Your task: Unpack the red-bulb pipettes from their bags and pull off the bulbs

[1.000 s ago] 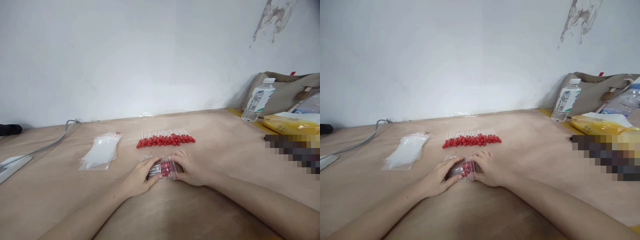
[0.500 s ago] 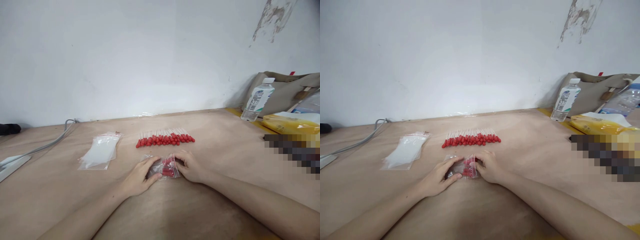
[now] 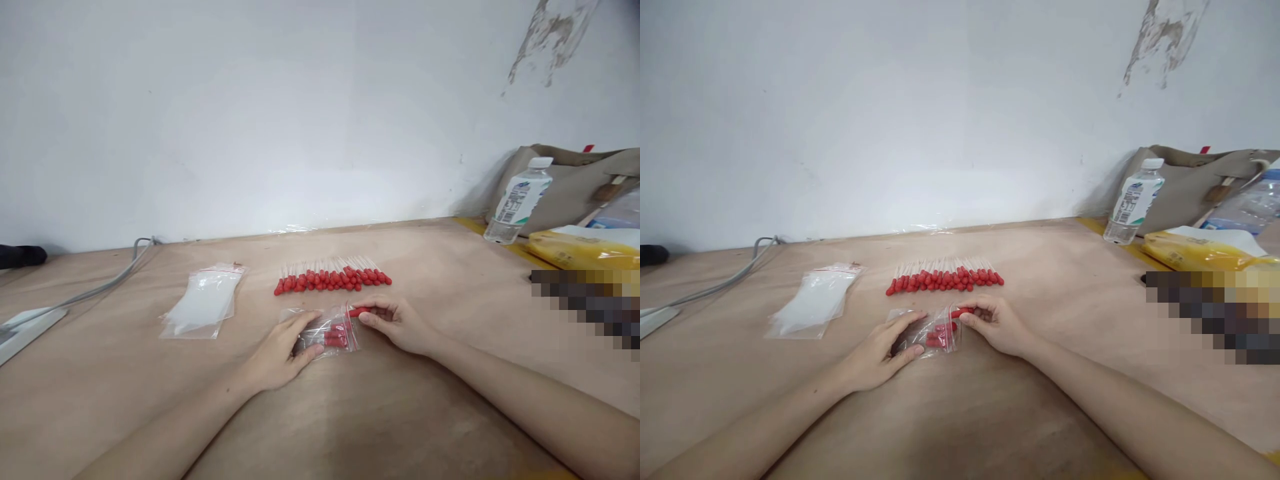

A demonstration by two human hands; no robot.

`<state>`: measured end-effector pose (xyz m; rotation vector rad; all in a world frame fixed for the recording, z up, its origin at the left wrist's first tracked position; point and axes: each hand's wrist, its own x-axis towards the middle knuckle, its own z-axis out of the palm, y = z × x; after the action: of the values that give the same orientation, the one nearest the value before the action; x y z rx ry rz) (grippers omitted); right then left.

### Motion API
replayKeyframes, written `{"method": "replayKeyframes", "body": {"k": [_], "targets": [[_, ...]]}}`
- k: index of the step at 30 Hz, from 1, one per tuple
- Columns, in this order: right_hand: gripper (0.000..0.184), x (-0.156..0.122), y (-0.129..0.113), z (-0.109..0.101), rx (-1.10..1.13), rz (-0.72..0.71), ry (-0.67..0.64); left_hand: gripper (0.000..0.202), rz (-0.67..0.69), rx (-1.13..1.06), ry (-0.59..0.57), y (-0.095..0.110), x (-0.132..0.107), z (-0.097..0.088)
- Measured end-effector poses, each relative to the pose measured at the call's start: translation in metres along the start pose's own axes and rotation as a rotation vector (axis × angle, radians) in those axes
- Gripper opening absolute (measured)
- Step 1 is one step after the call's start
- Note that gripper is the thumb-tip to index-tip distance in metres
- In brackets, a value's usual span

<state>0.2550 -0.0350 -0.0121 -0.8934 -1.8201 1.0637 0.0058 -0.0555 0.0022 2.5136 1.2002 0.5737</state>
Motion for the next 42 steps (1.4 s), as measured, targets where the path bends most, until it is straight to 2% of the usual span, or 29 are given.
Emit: {"method": "replayKeyframes", "body": {"k": [4,8,11,13,15,18,22,26,30,33,37,42], "targets": [[0.028,0.000,-0.003,-0.015,0.071,0.051,0.030,0.047,0.013,0.013,-0.003,0.000,0.001,0.000],[0.029,0.003,-0.018,-0.053,0.018,0.120,0.128,0.045,0.031,0.044,-0.010,0.000,0.001,0.000],[0.026,0.009,-0.032,-0.080,-0.055,0.007,0.359,0.048,0.036,0.076,-0.041,-0.003,0.001,0.001],[0.025,0.018,-0.038,-0.085,-0.088,-0.083,0.494,0.050,0.041,0.093,-0.059,-0.004,0.000,0.001],[0.024,0.030,-0.040,-0.077,-0.177,-0.175,0.562,0.051,0.049,0.104,-0.059,-0.006,0.000,0.002],[0.018,0.053,-0.033,-0.049,-0.442,-0.333,0.562,0.050,0.064,0.109,-0.048,-0.006,0.000,0.002],[0.017,0.081,-0.013,-0.013,-0.648,-0.453,0.410,0.050,0.052,0.102,-0.050,-0.005,0.001,0.001],[0.020,0.097,0.001,0.005,-0.785,-0.402,0.266,0.051,0.049,0.098,-0.062,-0.004,0.001,0.001],[0.016,0.098,0.003,0.010,-0.821,-0.370,0.211,0.050,0.059,0.091,-0.049,-0.005,0.001,0.001],[0.019,0.095,0.000,0.009,-0.815,-0.363,0.183,0.049,0.068,0.083,-0.038,-0.005,0.001,0.001],[0.028,0.090,0.000,0.004,-0.786,-0.345,0.213,0.049,0.055,0.089,-0.045,-0.005,0.000,0.001],[0.028,0.074,-0.006,-0.006,-0.861,-0.314,0.285,0.049,0.057,0.099,-0.050,-0.006,0.000,0.002]]}}
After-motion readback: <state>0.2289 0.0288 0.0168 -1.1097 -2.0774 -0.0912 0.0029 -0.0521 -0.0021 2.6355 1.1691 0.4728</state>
